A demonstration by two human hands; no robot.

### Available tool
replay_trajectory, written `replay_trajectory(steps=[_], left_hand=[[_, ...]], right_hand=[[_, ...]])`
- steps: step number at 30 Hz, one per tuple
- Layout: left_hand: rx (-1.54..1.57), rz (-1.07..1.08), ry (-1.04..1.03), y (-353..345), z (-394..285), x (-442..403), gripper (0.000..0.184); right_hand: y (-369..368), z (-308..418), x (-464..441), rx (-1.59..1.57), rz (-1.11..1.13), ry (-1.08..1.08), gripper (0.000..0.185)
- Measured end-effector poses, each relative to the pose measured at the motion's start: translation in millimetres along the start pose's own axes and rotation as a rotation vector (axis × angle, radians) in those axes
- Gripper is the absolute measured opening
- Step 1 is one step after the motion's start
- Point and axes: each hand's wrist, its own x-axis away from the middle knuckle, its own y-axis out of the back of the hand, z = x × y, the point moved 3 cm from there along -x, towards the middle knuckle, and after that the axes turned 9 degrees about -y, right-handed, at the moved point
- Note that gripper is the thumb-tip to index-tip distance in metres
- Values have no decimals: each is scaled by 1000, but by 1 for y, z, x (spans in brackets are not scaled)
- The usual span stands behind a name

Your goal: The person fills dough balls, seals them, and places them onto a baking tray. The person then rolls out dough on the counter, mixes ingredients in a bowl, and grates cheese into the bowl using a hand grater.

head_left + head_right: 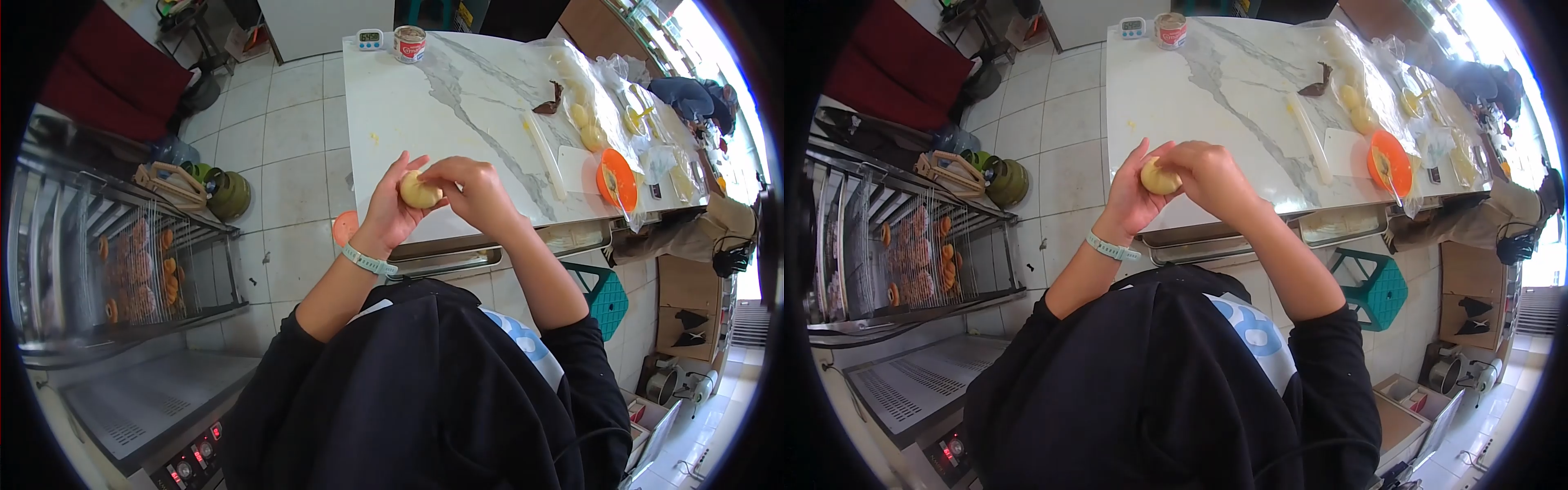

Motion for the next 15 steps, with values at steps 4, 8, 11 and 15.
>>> replay_trajectory(steps=[4,8,11,15], left_hand=[[65,21,-85,2,3,-4,37],[3,-40,-83,10,3,-5,34],[-26,-35,-71,15,2,-8,31],[-45,-8,17,4,3,-5,33]], right_hand=[[-1,-1,-3,-125,-76,-127,19],[-9,-5,-4,61,-49,92,21],[0,7,-3,86,-81,120,21],[-1,-1,-5,105,85,-8,23]])
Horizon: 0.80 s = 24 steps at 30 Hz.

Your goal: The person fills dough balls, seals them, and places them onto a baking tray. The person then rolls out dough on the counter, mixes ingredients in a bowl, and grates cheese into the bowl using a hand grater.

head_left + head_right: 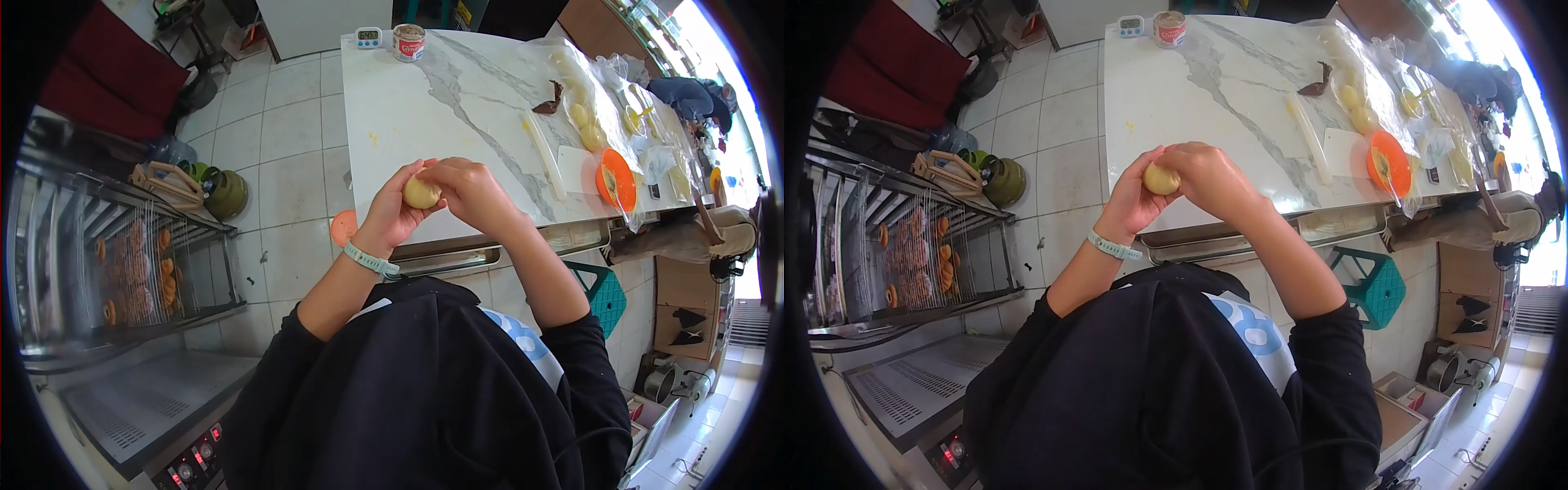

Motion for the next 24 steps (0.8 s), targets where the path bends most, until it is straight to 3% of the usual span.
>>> replay_trajectory(steps=[5,8,11,13,17,19,22,24], left_hand=[[-39,32,-23,2,-1,-4,37],[-5,37,-23,-4,0,-1,37],[88,-26,-56,-18,-1,7,35],[133,-80,-106,-15,0,6,35],[84,-93,-225,7,0,-4,34],[42,-85,-239,7,-3,-3,34],[28,-109,-255,2,-4,3,31],[139,-126,-161,-3,-2,5,31]], right_hand=[[6,-1,0,-89,-52,-57,25],[1,0,2,19,-26,94,27],[0,1,1,12,-140,-25,30],[-3,4,3,27,-237,131,25],[0,4,2,-116,-67,-24,28],[9,2,0,-105,-196,38,30],[0,7,-1,-14,-138,137,26],[-9,4,-1,82,-96,207,21]])
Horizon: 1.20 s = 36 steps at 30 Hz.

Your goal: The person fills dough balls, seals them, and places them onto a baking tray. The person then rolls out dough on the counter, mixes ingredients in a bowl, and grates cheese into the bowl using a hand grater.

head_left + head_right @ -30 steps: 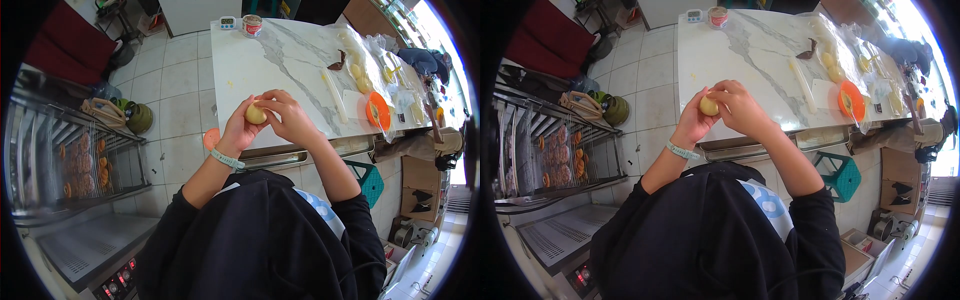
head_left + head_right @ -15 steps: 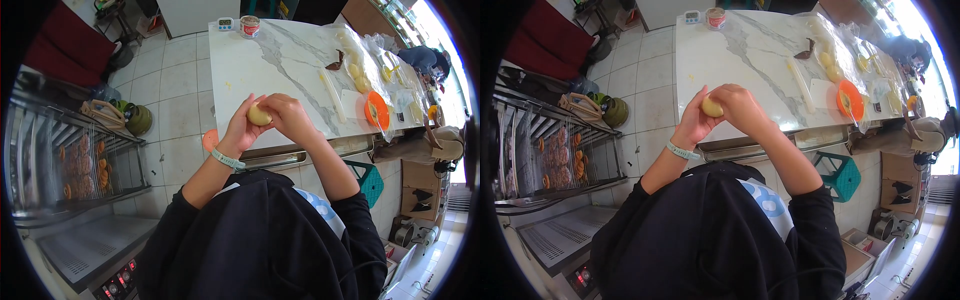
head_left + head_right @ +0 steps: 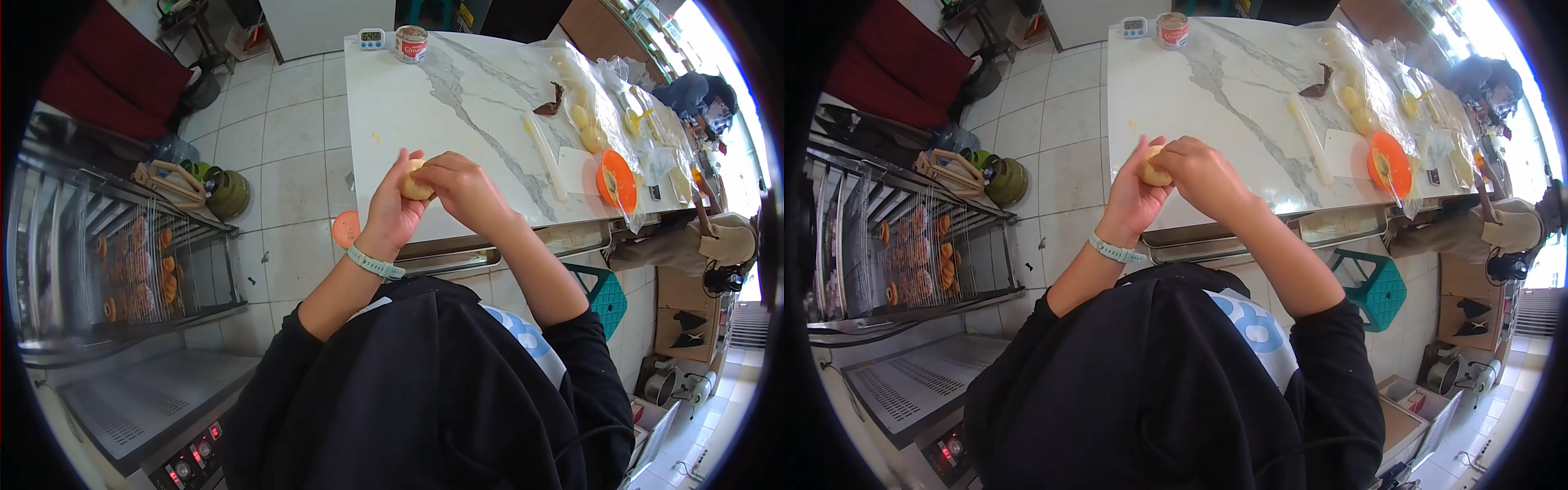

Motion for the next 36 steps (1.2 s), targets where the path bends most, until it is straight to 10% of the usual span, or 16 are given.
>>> replay_trajectory(steps=[10,13,15,17,23,31,34,36], left_hand=[[-201,291,-129,-11,-8,10,31],[-105,200,18,-13,-5,13,29],[-359,301,-106,-12,-3,14,32],[-342,297,-94,-11,-6,13,34],[-122,260,57,-5,-12,12,36],[-352,203,-95,-2,-3,16,35],[-337,265,-126,-8,-7,19,34],[-250,384,-23,-12,-7,22,35]], right_hand=[[10,-1,-2,-2,-170,72,28],[7,-14,-3,-344,-142,-296,41],[-13,-37,6,-1509,374,-874,48],[-13,-37,11,-1573,312,-927,46],[22,13,10,160,-166,-112,16],[3,9,10,319,-112,-73,19],[1,0,13,-27,-249,-275,27],[-14,-21,16,-1071,-18,-710,37]])
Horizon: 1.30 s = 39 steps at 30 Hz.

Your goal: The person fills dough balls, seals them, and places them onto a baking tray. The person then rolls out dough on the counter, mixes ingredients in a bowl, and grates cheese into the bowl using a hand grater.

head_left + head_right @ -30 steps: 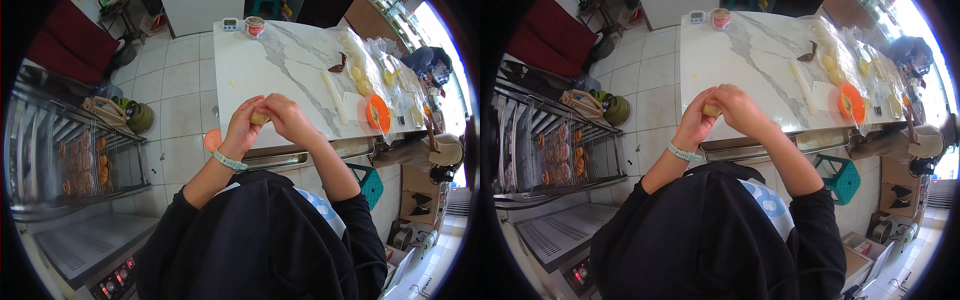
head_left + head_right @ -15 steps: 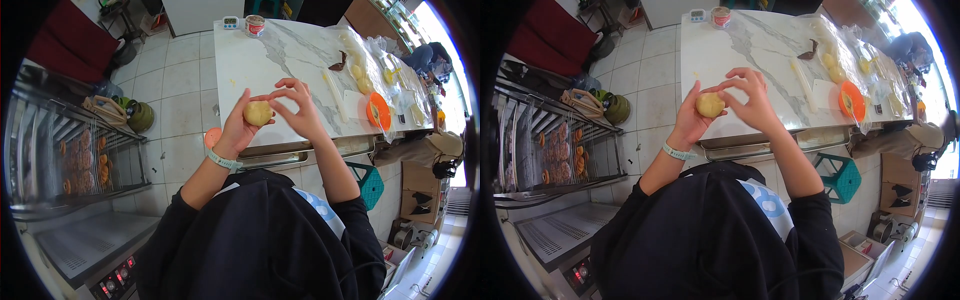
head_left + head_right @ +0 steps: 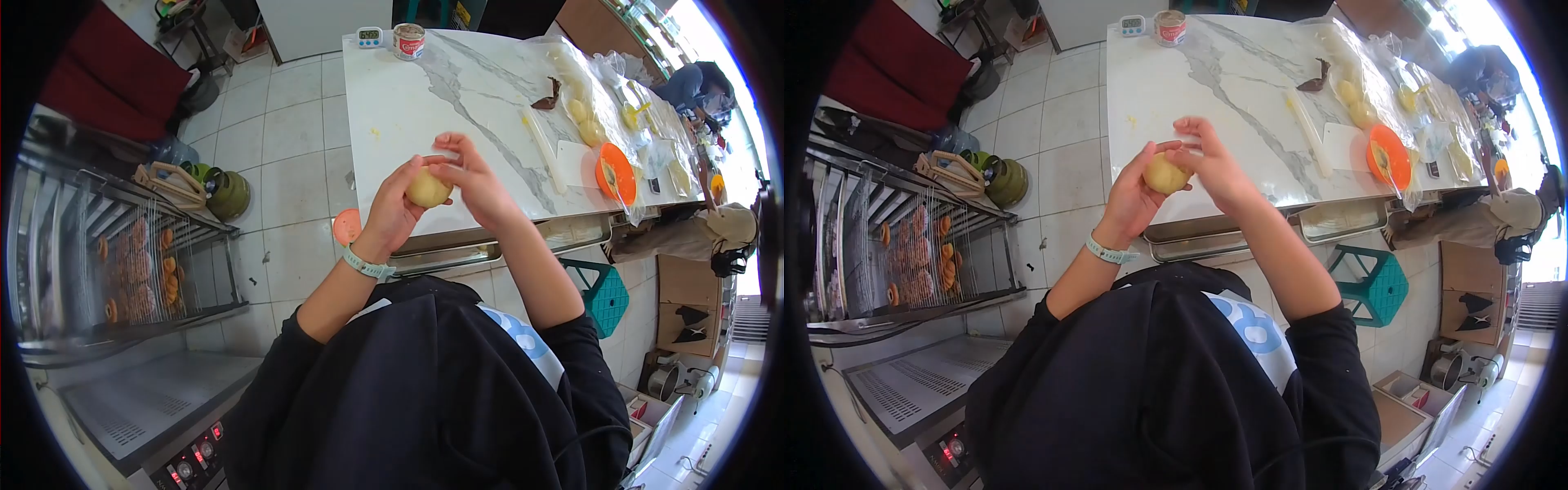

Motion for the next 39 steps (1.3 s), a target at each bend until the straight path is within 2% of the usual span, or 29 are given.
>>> replay_trajectory(steps=[3,4,5,7,9,11,15,17,18,19,20,21,23,24,25,26,27,29,31,32,33,35,37,39], left_hand=[[-164,-22,-51,2,3,0,35],[-165,-24,-55,3,2,1,35],[-105,-54,-70,3,0,1,35],[-44,-79,-80,4,-3,1,35],[22,-46,-22,3,-2,-1,34],[-15,-34,-34,2,1,-1,35],[-106,-34,-60,-3,1,0,37],[-125,-4,-27,2,2,-1,42],[-145,26,3,3,1,-3,46],[-146,25,0,5,-3,-5,46],[-57,29,78,6,-3,-6,50],[32,35,155,2,-7,-8,54],[-41,58,201,-8,-17,-12,58],[-114,84,241,-16,-25,-14,62],[-115,85,236,-23,-34,-16,62],[-141,151,188,-31,-44,-17,62],[-167,216,141,-37,-49,-18,63],[-90,140,119,-35,-36,-18,58],[328,-10,-4,-24,-10,-19,49],[290,-137,-23,-17,-1,-17,41],[290,-139,-19,-10,5,-17,41],[298,-329,13,9,18,-18,35],[279,-355,11,11,17,-16,33],[200,-346,22,11,15,-19,35]], right_hand=[[10,13,8,-25,109,-44,31],[14,16,8,296,16,134,23],[14,17,11,297,19,134,23],[3,38,30,1073,-270,620,20],[1,40,33,1121,-255,684,16],[-2,36,32,1341,-262,743,13],[-2,31,30,1209,-267,714,13],[7,28,25,642,-212,445,21],[8,30,26,643,-210,448,21],[7,32,27,639,-96,455,25],[5,34,30,632,17,459,30],[3,39,33,632,19,460,30],[-2,44,41,864,58,442,36],[-1,44,39,864,58,444,36],[3,48,39,813,-35,573,37],[6,52,39,756,-126,700,37],[4,52,39,755,-124,703,37],[0,56,38,600,-293,762,34],[-10,47,36,687,-334,713,32],[-12,43,35,754,-275,692,29],[-14,38,35,820,-213,664,27],[-3,39,31,854,-213,700,25],[5,38,28,885,-211,732,22],[5,32,23,999,-53,661,21]])
